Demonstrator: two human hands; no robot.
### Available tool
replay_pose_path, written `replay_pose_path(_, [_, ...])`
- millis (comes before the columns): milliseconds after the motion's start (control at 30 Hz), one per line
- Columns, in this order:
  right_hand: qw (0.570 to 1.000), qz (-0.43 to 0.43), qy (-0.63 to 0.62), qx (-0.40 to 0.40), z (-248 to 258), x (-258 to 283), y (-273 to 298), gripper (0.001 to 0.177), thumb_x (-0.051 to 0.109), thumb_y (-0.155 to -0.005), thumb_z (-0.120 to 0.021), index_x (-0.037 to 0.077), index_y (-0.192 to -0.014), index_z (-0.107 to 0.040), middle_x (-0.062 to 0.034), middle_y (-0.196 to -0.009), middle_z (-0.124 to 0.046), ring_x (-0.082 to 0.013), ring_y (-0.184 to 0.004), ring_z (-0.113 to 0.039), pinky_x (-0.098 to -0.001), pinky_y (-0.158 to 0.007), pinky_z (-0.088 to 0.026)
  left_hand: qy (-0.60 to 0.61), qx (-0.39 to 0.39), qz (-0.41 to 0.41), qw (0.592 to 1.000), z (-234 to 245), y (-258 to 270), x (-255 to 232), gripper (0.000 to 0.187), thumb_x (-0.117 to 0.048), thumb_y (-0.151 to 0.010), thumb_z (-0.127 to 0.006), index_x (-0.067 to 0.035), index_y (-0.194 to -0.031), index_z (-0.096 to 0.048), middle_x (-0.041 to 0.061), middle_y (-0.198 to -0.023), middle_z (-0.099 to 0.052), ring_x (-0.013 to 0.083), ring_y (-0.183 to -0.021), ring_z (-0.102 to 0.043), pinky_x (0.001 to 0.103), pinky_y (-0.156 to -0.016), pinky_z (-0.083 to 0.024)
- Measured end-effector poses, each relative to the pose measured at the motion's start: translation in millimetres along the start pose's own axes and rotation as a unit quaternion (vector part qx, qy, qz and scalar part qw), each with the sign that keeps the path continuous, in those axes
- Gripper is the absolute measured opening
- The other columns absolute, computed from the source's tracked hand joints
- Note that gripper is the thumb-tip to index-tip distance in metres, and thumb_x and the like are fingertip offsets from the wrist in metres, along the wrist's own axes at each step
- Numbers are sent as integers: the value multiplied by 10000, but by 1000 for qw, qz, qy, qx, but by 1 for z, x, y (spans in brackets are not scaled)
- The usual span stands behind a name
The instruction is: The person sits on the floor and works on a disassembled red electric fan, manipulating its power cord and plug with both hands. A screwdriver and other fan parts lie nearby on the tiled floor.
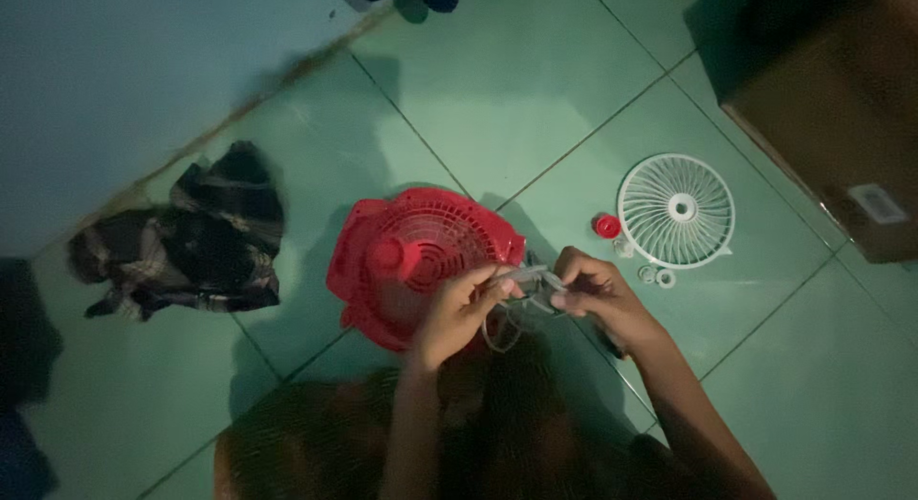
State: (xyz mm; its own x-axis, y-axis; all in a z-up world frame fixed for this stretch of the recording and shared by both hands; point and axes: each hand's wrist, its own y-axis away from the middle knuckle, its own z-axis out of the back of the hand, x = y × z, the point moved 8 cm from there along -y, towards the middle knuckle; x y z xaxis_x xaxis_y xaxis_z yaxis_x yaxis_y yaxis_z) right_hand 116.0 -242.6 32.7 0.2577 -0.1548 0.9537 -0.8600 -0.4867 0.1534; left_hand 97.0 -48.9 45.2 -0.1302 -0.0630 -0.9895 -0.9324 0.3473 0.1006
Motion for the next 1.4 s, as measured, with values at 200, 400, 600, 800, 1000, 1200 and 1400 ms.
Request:
replay_pose_path(200, [984, -57, -168, -33, -1, -24, 2, 150, 37, -892, -729, 81, -900, -586, -6, -883, -501, -74, -635, -446, -235, -532, -333, 45, 26, -2, 999, -3, 0, 12, 423, -372, -1098, -543, 15, -1180, -691, 47, -1018, -732, 125, -957, -674, 305, -866, -544])
replay_pose_path(400, [985, -30, 167, -31, -6, 12, 9, 145, 82, -886, -719, 65, -1012, -647, -19, -950, -642, -86, -838, -639, -265, -733, -541, -119, -94, 193, 970, -13, 7, -4, 410, -382, -1077, -523, -22, -1153, -705, 152, -822, -674, 238, -734, -634, 369, -691, -513])
replay_pose_path(600, [974, -37, 188, -121, -19, 28, 12, 141, 136, -1012, -647, 13, -1073, -616, -34, -871, -627, -131, -774, -598, -319, -695, -517, -257, -144, 38, 955, -29, -7, -64, 428, -329, -1060, -500, -30, -1355, -582, 186, -863, -711, 301, -734, -742, 432, -678, -561])
replay_pose_path(800, [928, -36, 333, -161, -29, 29, -4, 267, 266, -1040, -506, 27, -1141, -568, -19, -841, -696, -91, -742, -697, -285, -669, -542, -432, -193, -138, 870, -30, -11, -73, 277, -276, -1072, -544, -41, -1121, -683, 125, -727, -668, 257, -597, -660, 433, -662, -511])
replay_pose_path(1000, [923, 10, 345, -170, -28, 29, -3, 262, 250, -1035, -584, -6, -1031, -639, -71, -777, -600, -151, -678, -538, -296, -632, -456, -202, -228, -35, 952, -8, -13, -32, 366, -368, -1088, -502, -44, -1094, -672, 47, -648, -604, 156, -534, -620, 306, -495, -451])
replay_pose_path(1200, [967, -2, 211, -141, -24, 1, -4, 231, 220, -1038, -593, 4, -1007, -667, -32, -884, -588, -115, -820, -554, -262, -760, -460, 10, -191, 35, 981, 3, -16, 6, 408, -437, -1049, -513, -79, -1110, -698, -27, -651, -562, 47, -557, -542, 248, -483, -421])
replay_pose_path(1400, [969, 80, 230, -41, -28, 7, -6, 217, 189, -1053, -601, 0, -1014, -700, -46, -955, -600, -145, -903, -574, -279, -846, -455, 125, -192, 15, 973, 17, -17, 15, 393, -399, -1088, -549, -32, -1033, -677, -41, -641, -455, 51, -504, -434, 251, -459, -338])
